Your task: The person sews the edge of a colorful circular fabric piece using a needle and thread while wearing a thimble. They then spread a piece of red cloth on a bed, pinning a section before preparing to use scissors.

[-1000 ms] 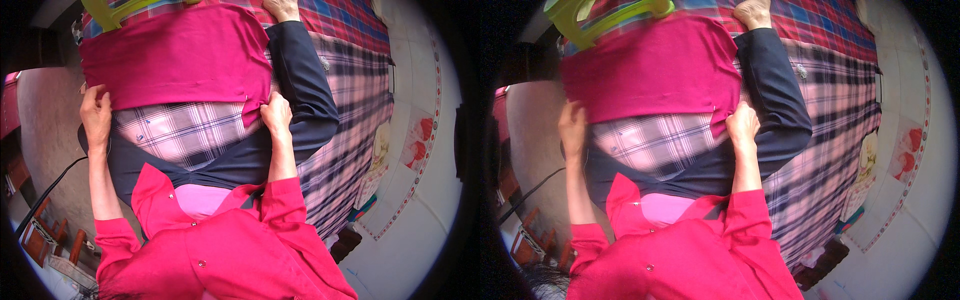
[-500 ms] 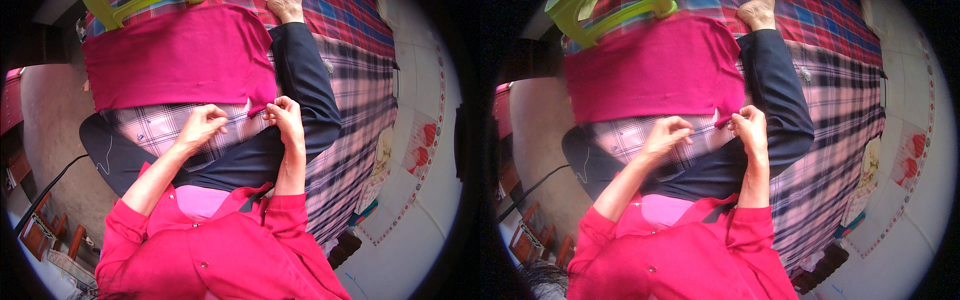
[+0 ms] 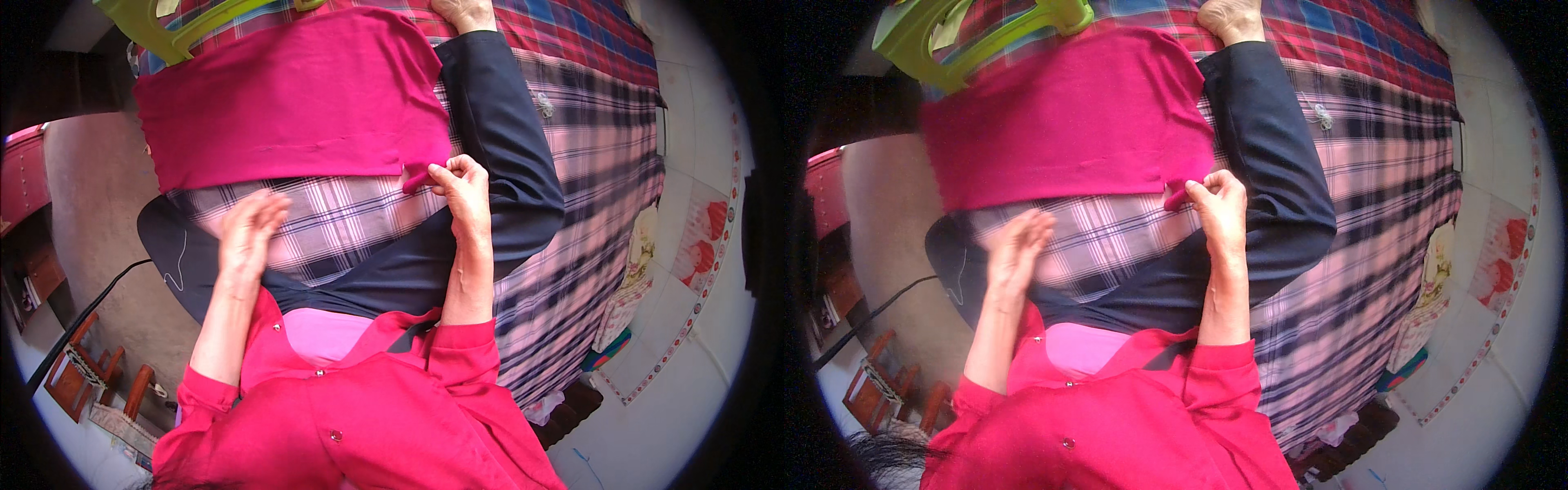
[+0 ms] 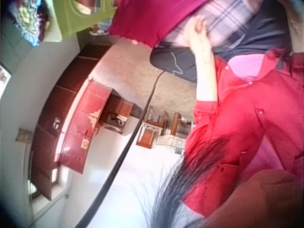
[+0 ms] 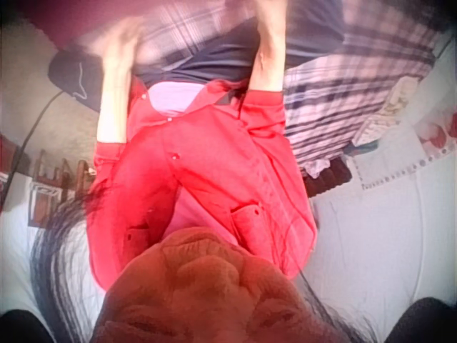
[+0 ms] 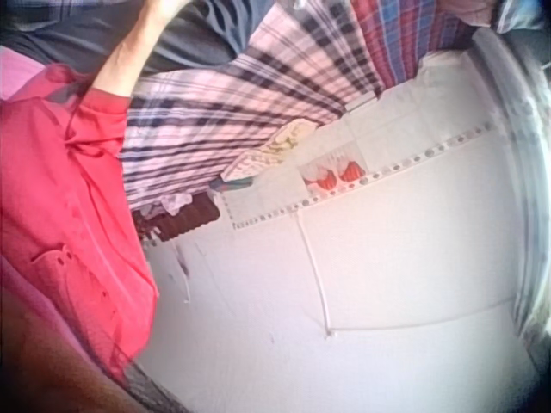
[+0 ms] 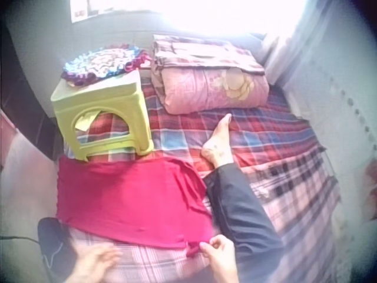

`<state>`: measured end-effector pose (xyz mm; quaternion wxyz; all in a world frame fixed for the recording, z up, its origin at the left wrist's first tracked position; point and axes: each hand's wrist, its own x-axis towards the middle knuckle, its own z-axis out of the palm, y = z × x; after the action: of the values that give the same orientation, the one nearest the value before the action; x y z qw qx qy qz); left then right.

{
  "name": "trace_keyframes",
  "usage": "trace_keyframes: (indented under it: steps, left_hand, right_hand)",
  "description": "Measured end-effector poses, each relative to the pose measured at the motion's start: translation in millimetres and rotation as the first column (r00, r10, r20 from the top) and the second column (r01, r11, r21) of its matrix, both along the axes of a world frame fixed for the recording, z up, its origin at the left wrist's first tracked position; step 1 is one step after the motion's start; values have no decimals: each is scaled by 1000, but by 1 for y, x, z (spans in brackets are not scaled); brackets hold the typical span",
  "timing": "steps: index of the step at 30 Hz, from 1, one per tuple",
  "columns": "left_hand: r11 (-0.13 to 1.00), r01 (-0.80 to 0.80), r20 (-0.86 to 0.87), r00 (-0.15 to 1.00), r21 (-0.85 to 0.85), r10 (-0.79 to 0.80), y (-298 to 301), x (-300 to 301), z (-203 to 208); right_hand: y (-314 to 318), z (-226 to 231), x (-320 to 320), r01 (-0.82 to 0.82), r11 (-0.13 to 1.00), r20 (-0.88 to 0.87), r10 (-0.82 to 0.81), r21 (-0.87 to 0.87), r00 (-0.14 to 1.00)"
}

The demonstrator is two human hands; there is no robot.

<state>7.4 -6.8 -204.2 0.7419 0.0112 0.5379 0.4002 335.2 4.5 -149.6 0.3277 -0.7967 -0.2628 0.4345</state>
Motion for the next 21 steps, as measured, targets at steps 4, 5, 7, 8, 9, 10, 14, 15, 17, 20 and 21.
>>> trace_keyframes:
  steps: [4, 5, 7, 8, 9, 10, 14, 15, 17, 20, 21]
  left_hand:
    - [927, -355, -144, 930, -124, 337, 15, -56, -15]
    - [924, -361, -144, 928, -128, 343, 21, -60, -21]
    - [919, -372, -141, 924, -131, 354, 36, -63, -32]
    - [932, -344, -162, 932, -115, 324, 43, -62, -36]
    - [945, -311, -181, 940, -101, 290, 51, -61, -39]
    - [956, -279, -201, 945, -89, 257, 59, -58, -40]
    - [963, -263, -231, 935, 62, 270, 94, -64, -26]
    - [960, -246, -257, 927, 130, 273, 100, -74, -18]
    - [944, -246, -340, 888, 219, 310, 113, -86, 6]
    - [931, -206, -309, 903, 302, 300, 117, -124, 34]
    - [899, -238, -392, 837, 367, 382, 118, -119, 46]
  right_hand:
    - [-1, -6, 2, 85, 994, -204, -70, 63, 976]
    - [-1, -4, 2, 107, 992, -235, -89, 64, 968]
    - [-1, 2, 1, 151, 986, -294, -124, 69, 948]
    - [-1, 4, 0, 161, 985, -352, -128, 66, 927]
    - [-2, 7, 0, 174, 983, -404, -135, 62, 905]
    - [-3, 10, 0, 185, 981, -455, -140, 56, 879]
    - [-11, 18, -16, 246, 968, -587, -169, 53, 791]
    - [-15, 16, -19, 235, 971, -623, -155, 49, 767]
    - [-23, 21, -33, 220, 974, -658, -139, 43, 740]
    - [-37, 35, -62, 199, 979, -687, -111, 49, 718]
    - [-43, 34, -71, 188, 980, -669, -97, 65, 737]
